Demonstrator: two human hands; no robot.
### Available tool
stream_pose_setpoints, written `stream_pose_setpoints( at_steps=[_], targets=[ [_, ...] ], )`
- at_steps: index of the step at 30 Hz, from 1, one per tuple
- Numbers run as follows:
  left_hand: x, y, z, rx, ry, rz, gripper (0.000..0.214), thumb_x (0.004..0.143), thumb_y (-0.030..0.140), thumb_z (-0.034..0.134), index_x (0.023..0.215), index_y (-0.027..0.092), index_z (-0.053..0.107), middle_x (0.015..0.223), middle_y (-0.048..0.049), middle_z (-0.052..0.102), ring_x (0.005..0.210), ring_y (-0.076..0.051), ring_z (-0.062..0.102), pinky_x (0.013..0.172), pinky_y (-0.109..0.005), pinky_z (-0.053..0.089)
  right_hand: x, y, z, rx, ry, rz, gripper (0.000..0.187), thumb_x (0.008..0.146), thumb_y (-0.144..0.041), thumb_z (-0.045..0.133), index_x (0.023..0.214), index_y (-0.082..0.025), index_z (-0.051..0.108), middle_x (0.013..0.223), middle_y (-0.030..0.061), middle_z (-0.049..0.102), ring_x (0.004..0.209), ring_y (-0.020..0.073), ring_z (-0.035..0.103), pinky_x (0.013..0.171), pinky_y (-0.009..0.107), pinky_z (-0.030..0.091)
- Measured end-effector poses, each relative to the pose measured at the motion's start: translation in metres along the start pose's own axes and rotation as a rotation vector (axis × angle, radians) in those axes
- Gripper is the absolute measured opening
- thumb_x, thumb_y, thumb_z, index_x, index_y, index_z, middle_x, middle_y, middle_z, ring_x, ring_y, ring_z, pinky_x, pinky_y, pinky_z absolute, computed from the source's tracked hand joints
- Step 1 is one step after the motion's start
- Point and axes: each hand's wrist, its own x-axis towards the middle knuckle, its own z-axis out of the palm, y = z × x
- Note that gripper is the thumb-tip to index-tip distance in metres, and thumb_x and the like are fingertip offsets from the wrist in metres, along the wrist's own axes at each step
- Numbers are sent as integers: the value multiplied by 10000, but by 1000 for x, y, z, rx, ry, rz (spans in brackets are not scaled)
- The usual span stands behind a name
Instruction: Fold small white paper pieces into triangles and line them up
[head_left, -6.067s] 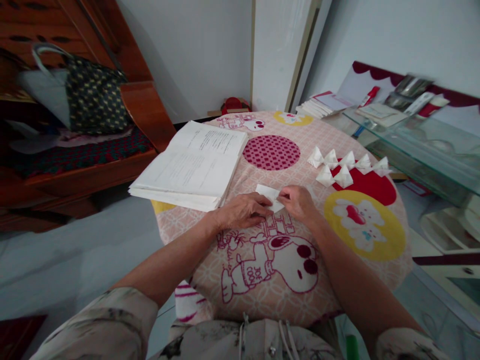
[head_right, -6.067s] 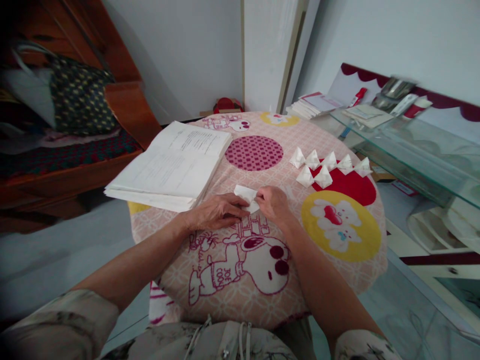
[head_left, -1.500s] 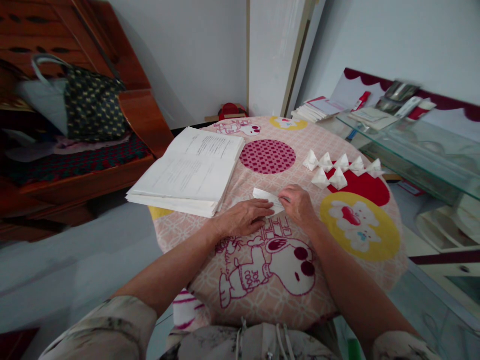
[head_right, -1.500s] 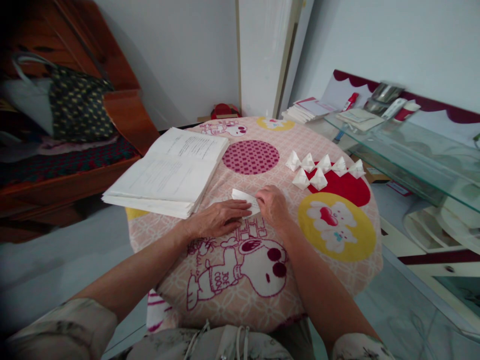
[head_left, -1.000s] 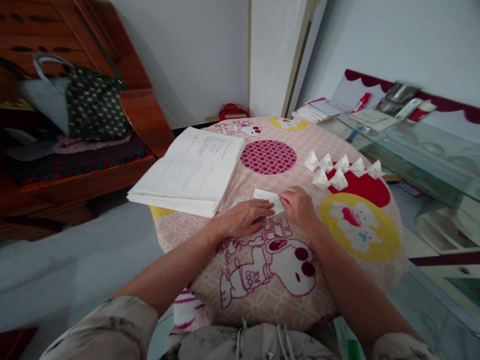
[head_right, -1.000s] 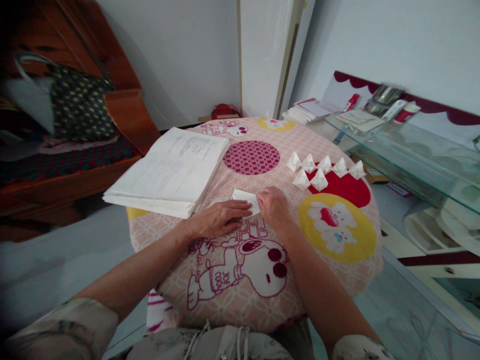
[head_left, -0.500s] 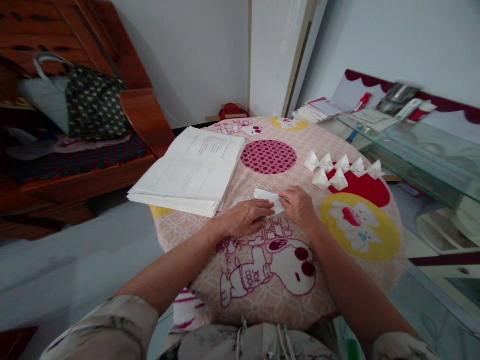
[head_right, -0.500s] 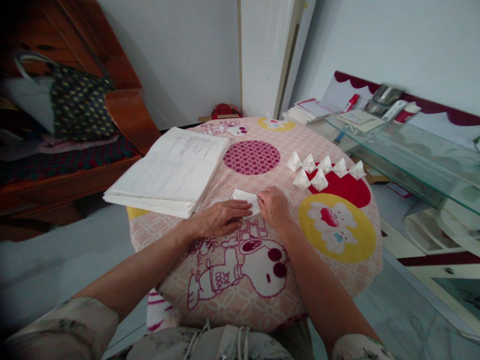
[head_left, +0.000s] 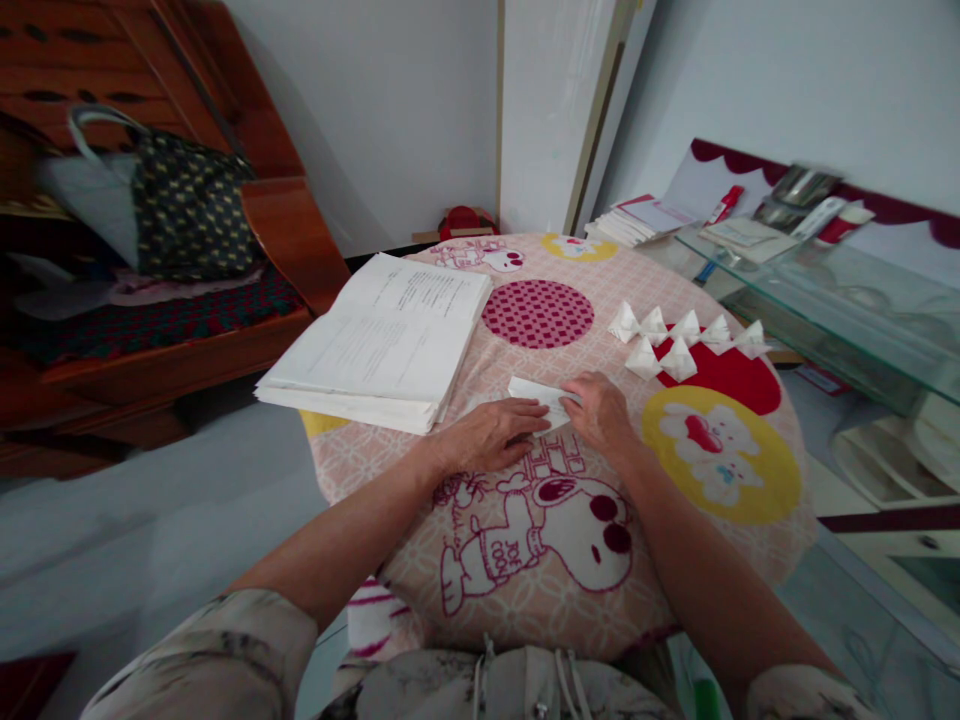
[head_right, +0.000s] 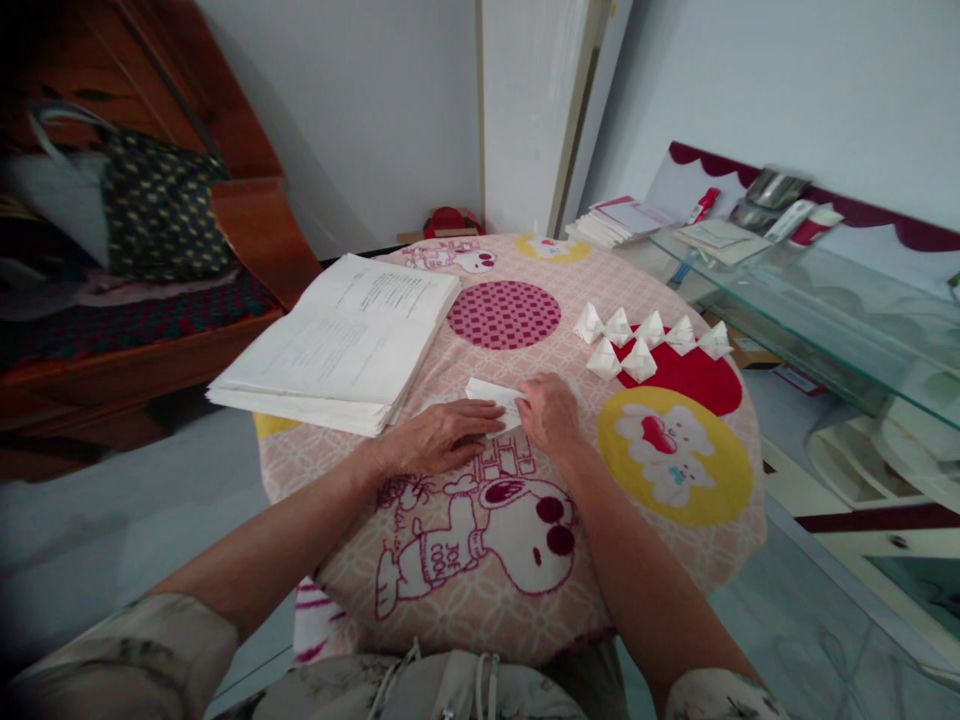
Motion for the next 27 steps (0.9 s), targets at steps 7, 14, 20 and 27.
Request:
stream_pose_setpoints(
  at_steps=[7, 14, 20, 27],
  targets=[
    [0, 0, 0, -3, 3, -2, 410, 921, 172, 627, 1325, 114, 653, 1427, -201, 614, 1362, -279, 573, 1150, -449, 473, 0, -1, 0, -17, 22, -2, 131, 851, -141, 612, 837, -176, 738, 912, 121, 708, 916, 256, 595, 838, 361, 463],
    [0, 1, 0, -4, 41, 14, 369, 919, 173, 632, 1282, 126, 679, 1400, -191, 638, 1322, -271, 606, 1111, -435, 509, 0, 1, -7, 399, 117, 33, 149, 762, -118, 587, 751, -191, 717, 787, 51, 727, 758, 196, 644, 744, 321, 504],
    [1, 0, -1, 16, 317, -81, 185, 953, 182, 575, 1014, 142, 746, 1188, -141, 745, 1112, -238, 697, 972, -415, 582, -2, 1, -13, 621, 170, 74, 108, 729, -184, 619, 760, -189, 722, 724, 19, 731, 672, 177, 653, 678, 297, 523],
    [3, -8, 4, 45, 366, -364, 428, 917, 337, 685, 1283, 121, 630, 1328, -171, 671, 1272, -295, 606, 1098, -499, 495, -2, 17, -12, 462, 58, 232, 132, 703, -171, 672, 794, -177, 766, 730, 41, 738, 686, 203, 668, 674, 320, 516]
  ],
)
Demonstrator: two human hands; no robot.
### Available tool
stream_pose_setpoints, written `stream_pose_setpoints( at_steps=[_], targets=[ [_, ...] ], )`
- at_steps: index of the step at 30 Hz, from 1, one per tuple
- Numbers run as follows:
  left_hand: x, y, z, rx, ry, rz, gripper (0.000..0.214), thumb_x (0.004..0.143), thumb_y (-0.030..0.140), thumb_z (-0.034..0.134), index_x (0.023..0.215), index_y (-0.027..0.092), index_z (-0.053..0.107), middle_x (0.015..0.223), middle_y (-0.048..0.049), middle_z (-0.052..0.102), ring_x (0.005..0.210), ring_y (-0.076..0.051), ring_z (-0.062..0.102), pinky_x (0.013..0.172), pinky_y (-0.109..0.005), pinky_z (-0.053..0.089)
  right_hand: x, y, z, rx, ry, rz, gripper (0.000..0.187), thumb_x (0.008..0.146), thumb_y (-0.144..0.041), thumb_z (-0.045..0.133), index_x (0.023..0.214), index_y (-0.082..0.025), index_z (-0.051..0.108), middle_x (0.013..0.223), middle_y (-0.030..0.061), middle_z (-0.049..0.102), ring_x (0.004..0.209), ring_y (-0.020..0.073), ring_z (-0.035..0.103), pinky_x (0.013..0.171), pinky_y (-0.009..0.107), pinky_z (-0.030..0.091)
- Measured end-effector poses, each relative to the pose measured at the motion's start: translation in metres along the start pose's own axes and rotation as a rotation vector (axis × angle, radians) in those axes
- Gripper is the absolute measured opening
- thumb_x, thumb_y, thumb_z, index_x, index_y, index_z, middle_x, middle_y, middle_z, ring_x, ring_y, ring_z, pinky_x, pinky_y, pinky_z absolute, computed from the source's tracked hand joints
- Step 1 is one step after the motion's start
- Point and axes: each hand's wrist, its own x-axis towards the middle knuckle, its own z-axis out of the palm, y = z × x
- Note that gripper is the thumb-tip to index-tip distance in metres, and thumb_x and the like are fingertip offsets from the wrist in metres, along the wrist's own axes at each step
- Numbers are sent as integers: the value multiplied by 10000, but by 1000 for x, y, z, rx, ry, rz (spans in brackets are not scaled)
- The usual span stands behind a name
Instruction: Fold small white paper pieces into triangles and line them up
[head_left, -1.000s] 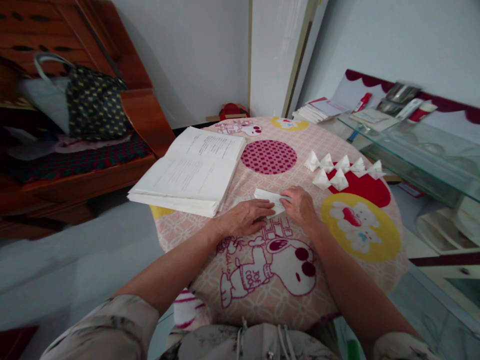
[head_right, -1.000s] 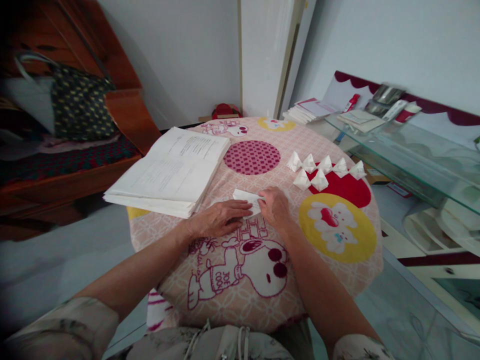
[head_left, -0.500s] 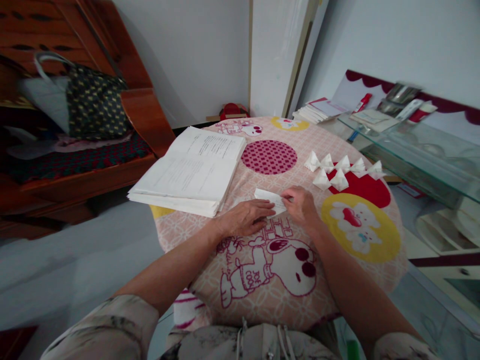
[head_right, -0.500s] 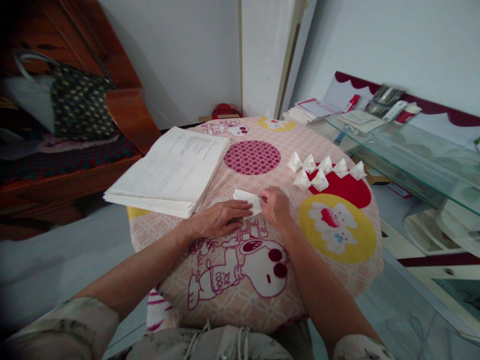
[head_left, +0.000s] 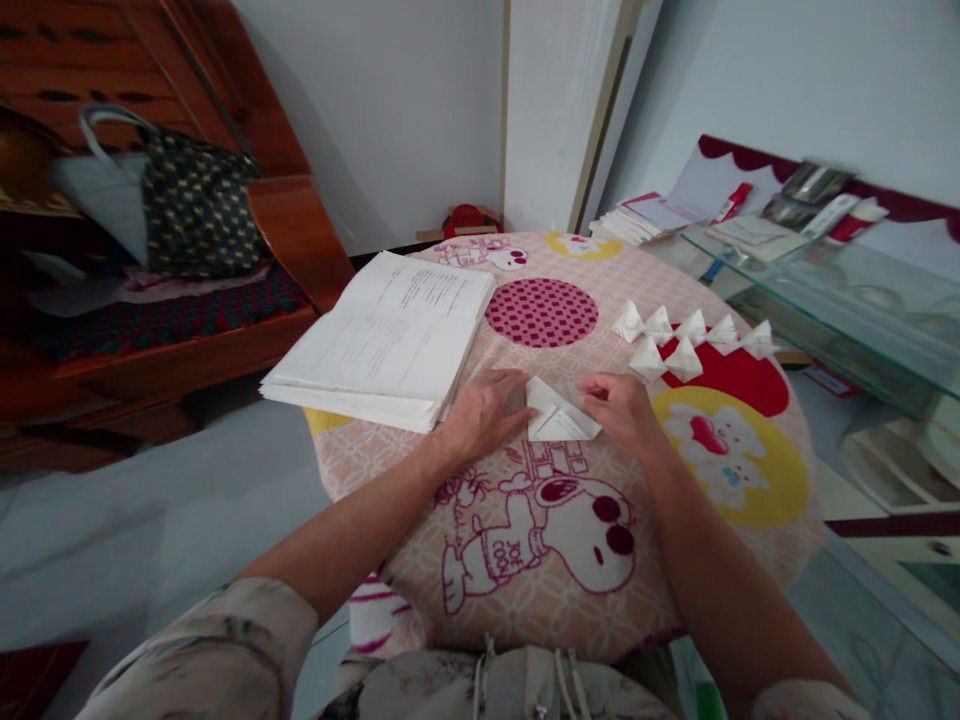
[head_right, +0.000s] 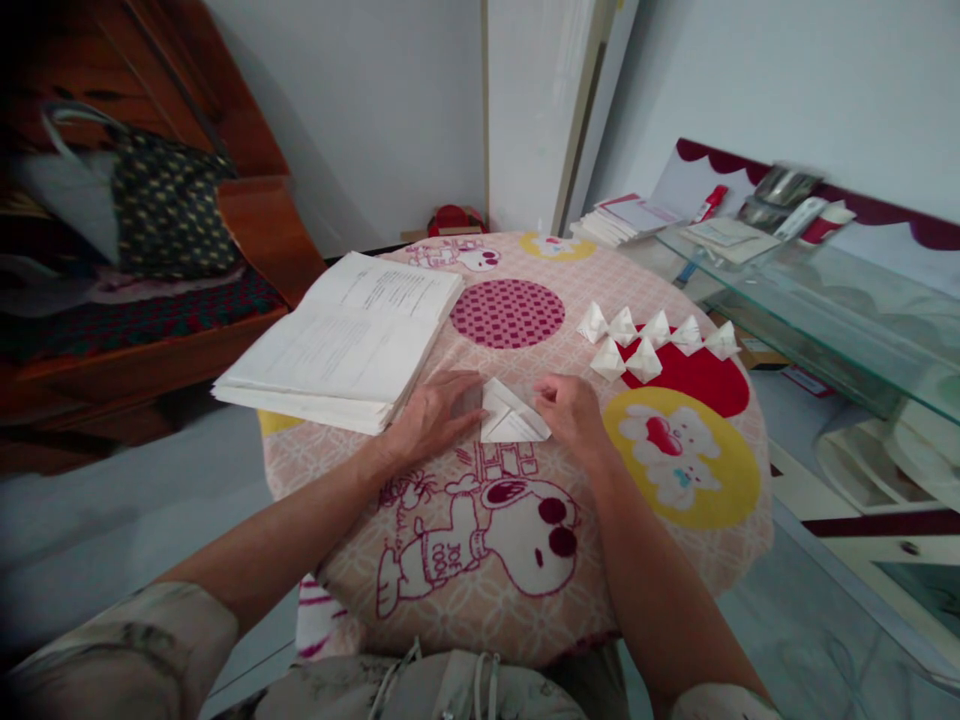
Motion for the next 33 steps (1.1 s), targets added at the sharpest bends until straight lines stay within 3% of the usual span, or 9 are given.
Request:
stream_pose_setpoints(
  at_steps=[4, 7, 12, 15, 18, 21, 25, 33],
  targets=[
    [0, 1, 7, 43, -72, -25, 573, 860, 316, 748, 1368, 121, 567, 1346, -169, 661, 1294, -319, 585, 1126, -510, 462, -1, 0, -1, 70, -177, 57, 246, 627, -139, 679, 854, -160, 774, 633, 0, 671, 583, 162, 603, 575, 275, 462],
    [1, 1, 9, 0, -59, -63, 659, 815, 273, 772, 1412, 129, 534, 1320, -164, 669, 1261, -313, 600, 1103, -506, 476, -2, -6, 1, 243, -214, 86, 279, 614, -165, 648, 871, -154, 756, 621, -20, 639, 541, 134, 553, 506, 244, 413],
    [4, -2, 4, -301, 53, -209, 661, 788, 191, 728, 1424, 141, 554, 1066, -94, 724, 867, -169, 672, 785, -317, 573, -4, -18, 1, 441, -121, -14, 233, 639, -230, 671, 854, -160, 733, 642, -19, 632, 572, 126, 561, 531, 245, 449],
    [7, 0, -3, -488, 111, -294, 353, 825, 238, 701, 1160, 134, 727, 818, -32, 688, 660, -104, 585, 606, -228, 497, -7, -22, -2, 468, -47, -84, 212, 682, -236, 689, 878, -174, 740, 681, -13, 656, 609, 131, 592, 586, 262, 493],
    [9, 4, -7, -690, 162, -348, 179, 829, 298, 720, 888, 134, 757, 654, -1, 625, 555, -82, 515, 501, -198, 418, -10, -23, -5, 493, -11, -104, 202, 703, -254, 730, 891, -182, 747, 741, 9, 697, 664, 150, 632, 633, 279, 523],
    [10, 9, -10, -821, 236, -378, 206, 812, 349, 755, 838, 145, 734, 589, 16, 595, 500, -72, 484, 447, -184, 373, -10, -23, -8, 480, -15, -92, 225, 708, -326, 775, 882, -185, 756, 754, 20, 711, 668, 166, 637, 604, 278, 523],
    [10, 11, -13, -877, 300, -387, 280, 792, 422, 789, 836, 153, 725, 579, 17, 598, 488, -71, 502, 440, -179, 385, -9, -24, -13, 376, 14, -112, 185, 771, -380, 730, 755, -196, 755, 609, -12, 622, 554, 139, 548, 501, 249, 452],
    [9, 5, -7, -906, 197, -374, 339, 789, 455, 803, 913, 144, 750, 621, -1, 635, 508, -89, 527, 465, -201, 420, -8, -23, -10, 392, -1, -247, 182, 838, -339, 695, 901, -219, 816, 797, 30, 722, 684, 168, 631, 605, 289, 516]
  ],
)
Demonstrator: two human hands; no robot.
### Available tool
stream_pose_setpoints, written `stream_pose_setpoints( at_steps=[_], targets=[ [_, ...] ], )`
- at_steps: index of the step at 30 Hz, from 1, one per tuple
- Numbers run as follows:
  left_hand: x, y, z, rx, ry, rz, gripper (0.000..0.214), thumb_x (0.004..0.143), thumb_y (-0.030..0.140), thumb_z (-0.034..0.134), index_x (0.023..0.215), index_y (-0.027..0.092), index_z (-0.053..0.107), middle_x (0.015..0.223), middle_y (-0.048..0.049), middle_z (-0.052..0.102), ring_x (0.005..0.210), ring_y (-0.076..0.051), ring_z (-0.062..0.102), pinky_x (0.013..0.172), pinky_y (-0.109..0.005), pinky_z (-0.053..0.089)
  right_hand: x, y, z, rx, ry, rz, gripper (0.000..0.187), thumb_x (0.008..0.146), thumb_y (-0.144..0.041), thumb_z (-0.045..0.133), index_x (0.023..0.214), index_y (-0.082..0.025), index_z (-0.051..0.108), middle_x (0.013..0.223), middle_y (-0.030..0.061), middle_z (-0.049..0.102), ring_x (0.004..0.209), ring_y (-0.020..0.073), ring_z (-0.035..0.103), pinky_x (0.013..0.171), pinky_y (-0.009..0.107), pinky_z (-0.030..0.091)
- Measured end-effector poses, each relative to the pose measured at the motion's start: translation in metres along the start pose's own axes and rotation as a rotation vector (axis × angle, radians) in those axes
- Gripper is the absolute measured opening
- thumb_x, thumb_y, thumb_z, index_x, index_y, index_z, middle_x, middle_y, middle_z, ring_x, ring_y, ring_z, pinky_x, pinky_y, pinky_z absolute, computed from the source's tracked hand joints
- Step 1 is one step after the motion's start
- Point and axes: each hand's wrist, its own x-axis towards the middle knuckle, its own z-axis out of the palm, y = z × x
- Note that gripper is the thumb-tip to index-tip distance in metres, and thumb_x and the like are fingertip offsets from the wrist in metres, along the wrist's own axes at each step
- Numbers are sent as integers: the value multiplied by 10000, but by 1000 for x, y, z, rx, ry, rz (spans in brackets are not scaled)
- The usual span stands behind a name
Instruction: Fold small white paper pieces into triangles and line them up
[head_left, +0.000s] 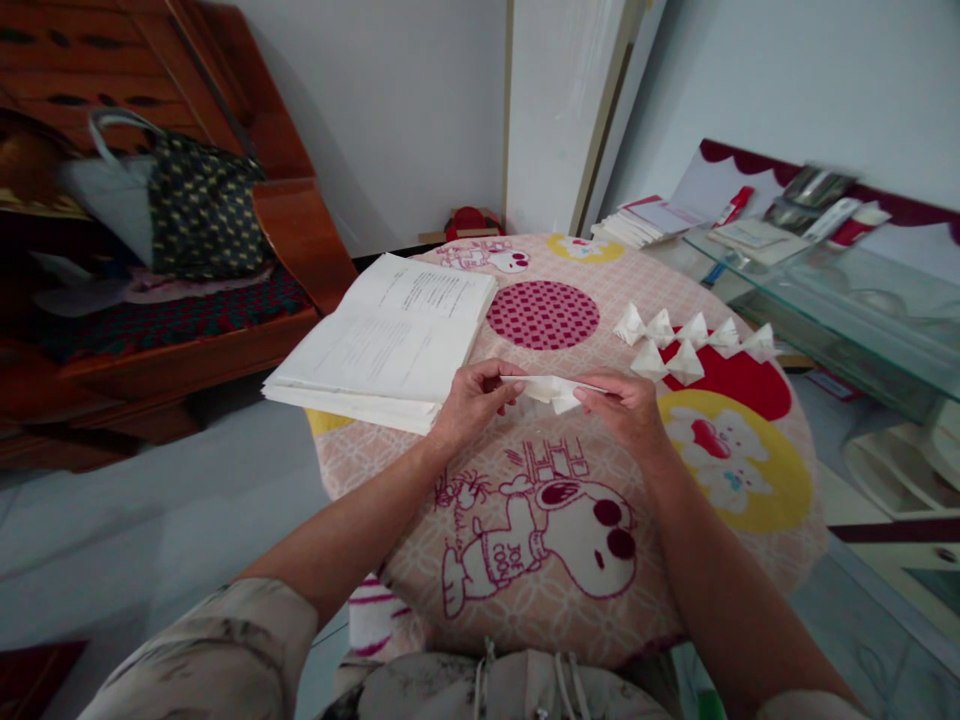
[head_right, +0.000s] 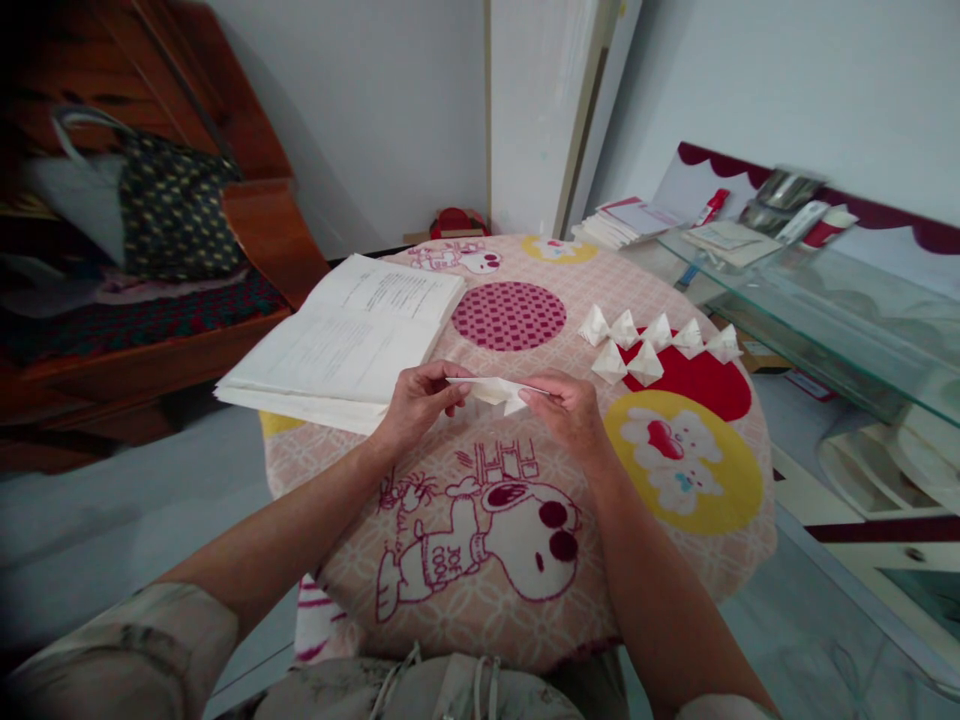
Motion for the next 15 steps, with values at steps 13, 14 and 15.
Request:
stream_pose_setpoints(
  at_steps=[13, 14, 15],
  targets=[
    [-8, 8, -2, 556, 25, 480, 191, 931, 309, 683, 1065, 225, 790, 1074, -80, 750, 1022, -205, 662, 948, -400, 531, -1, 4, 2, 7, 7, 113, 161, 812, -309, 700, 837, -213, 826, 701, 5, 732, 598, 161, 634, 554, 268, 505],
    [-8, 9, -2, 524, 14, 465, 198, 932, 323, 684, 1062, 220, 792, 1054, -80, 752, 988, -198, 667, 921, -383, 535, -2, 4, 2, 14, 5, 114, 161, 811, -310, 703, 840, -213, 827, 710, 5, 738, 602, 161, 639, 556, 268, 507],
    [-8, 9, -1, 482, 1, 438, 209, 933, 341, 685, 1059, 214, 793, 1029, -79, 755, 953, -189, 669, 886, -361, 537, -2, 5, 2, 19, 2, 109, 160, 810, -312, 706, 845, -214, 829, 715, 5, 741, 607, 162, 642, 560, 268, 509]
  ],
)
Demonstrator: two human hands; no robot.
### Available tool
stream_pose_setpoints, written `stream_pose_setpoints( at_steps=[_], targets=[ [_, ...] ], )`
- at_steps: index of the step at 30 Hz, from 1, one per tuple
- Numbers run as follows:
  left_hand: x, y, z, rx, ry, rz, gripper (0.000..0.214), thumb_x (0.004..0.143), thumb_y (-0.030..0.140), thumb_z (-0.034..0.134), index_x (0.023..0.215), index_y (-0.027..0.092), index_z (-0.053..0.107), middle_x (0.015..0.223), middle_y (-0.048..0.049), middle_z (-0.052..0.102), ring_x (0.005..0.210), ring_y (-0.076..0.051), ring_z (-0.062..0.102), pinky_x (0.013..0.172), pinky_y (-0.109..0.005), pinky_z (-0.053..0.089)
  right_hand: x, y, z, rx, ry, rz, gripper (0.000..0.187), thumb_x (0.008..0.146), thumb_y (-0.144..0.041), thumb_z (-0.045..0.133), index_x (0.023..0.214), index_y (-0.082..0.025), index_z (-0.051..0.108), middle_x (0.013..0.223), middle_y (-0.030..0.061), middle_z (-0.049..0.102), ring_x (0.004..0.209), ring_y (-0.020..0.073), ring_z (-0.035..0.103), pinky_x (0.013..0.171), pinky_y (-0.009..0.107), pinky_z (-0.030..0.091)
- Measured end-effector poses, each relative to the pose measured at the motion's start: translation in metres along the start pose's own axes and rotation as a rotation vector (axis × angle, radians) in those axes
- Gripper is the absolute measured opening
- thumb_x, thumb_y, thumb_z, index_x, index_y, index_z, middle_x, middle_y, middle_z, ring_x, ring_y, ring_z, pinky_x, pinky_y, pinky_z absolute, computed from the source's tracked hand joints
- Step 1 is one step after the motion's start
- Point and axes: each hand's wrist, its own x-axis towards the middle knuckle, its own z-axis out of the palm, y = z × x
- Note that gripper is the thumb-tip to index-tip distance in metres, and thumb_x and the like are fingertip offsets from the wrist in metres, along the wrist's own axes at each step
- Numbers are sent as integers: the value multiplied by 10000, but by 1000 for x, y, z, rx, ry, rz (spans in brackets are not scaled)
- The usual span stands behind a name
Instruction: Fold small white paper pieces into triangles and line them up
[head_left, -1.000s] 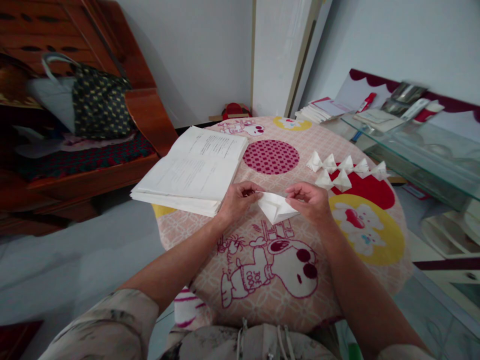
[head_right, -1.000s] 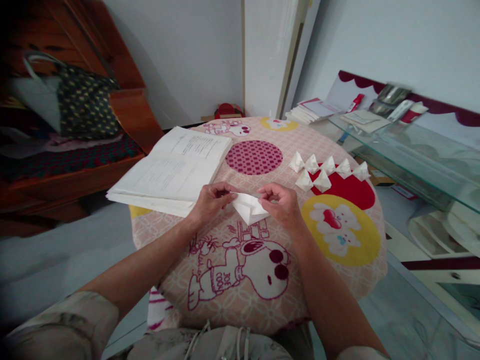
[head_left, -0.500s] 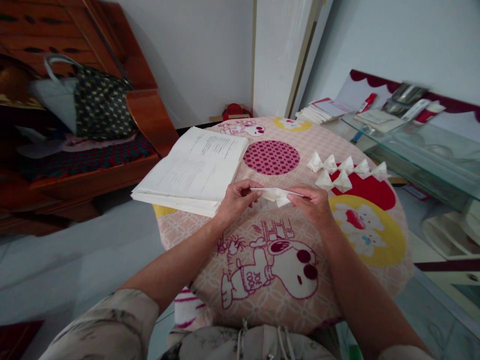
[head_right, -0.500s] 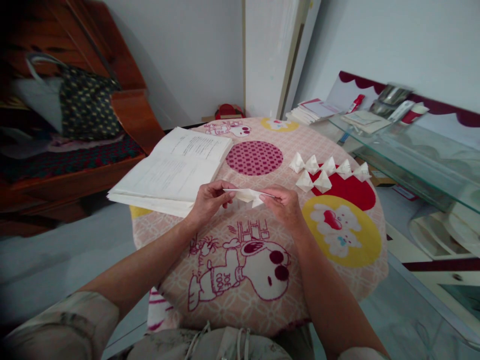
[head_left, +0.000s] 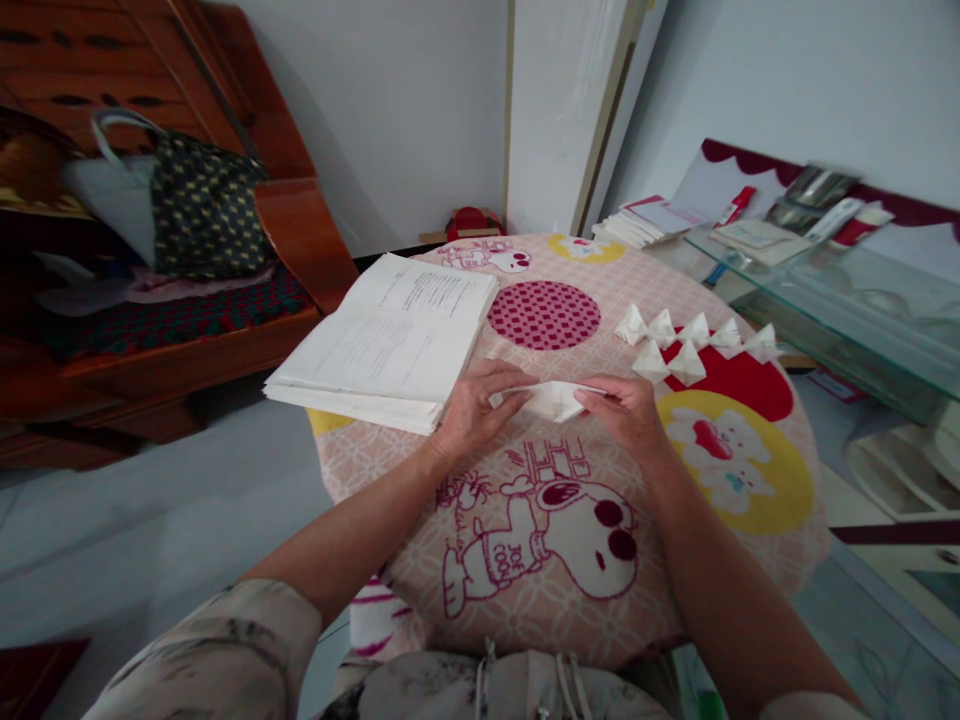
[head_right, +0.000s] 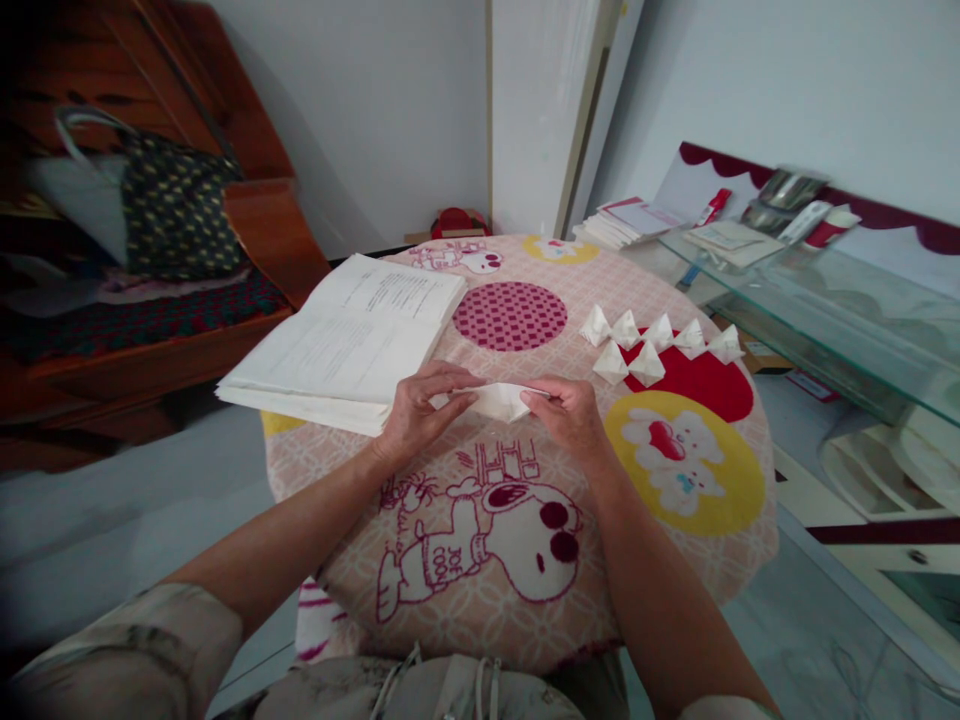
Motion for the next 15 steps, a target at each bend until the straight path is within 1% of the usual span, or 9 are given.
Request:
stream_pose_setpoints(
  at_steps=[3, 6, 9, 12, 15],
  targets=[
    [3, 2, -1, -161, -35, -123, 248, 946, 392, 666, 1001, 192, 801, 942, -72, 763, 878, -168, 670, 806, -308, 521, 1, 2, 0, 6, -1, -34, 156, 807, -311, 723, 863, -214, 832, 726, 9, 746, 635, 163, 649, 577, 268, 510],
    [5, 2, -2, -331, -81, -280, 288, 932, 425, 669, 921, 174, 809, 891, -73, 769, 845, -166, 673, 777, -292, 509, 1, 3, -1, 14, -11, -59, 158, 811, -304, 732, 887, -208, 833, 774, 24, 764, 679, 171, 669, 613, 278, 525],
    [5, 1, -2, -488, -124, -415, 269, 867, 420, 740, 958, 179, 819, 934, -72, 782, 844, -164, 678, 774, -285, 507, 1, 1, 0, 24, -41, -82, 153, 816, -301, 734, 894, -212, 832, 841, 40, 781, 740, 185, 697, 662, 295, 547],
    [5, 0, -1, -585, -176, -499, 273, 817, 391, 789, 996, 187, 822, 986, -70, 784, 846, -158, 679, 770, -275, 502, 1, -1, 1, 23, -61, -117, 145, 825, -299, 729, 894, -221, 831, 862, 45, 780, 779, 192, 706, 688, 306, 555],
    [4, 2, -1, -639, -234, -555, 285, 793, 376, 805, 988, 170, 823, 952, -73, 776, 786, -146, 667, 712, -260, 488, 1, -3, 2, 20, -69, -140, 137, 831, -287, 726, 892, -222, 830, 864, 48, 779, 788, 192, 705, 700, 313, 556]
  ],
)
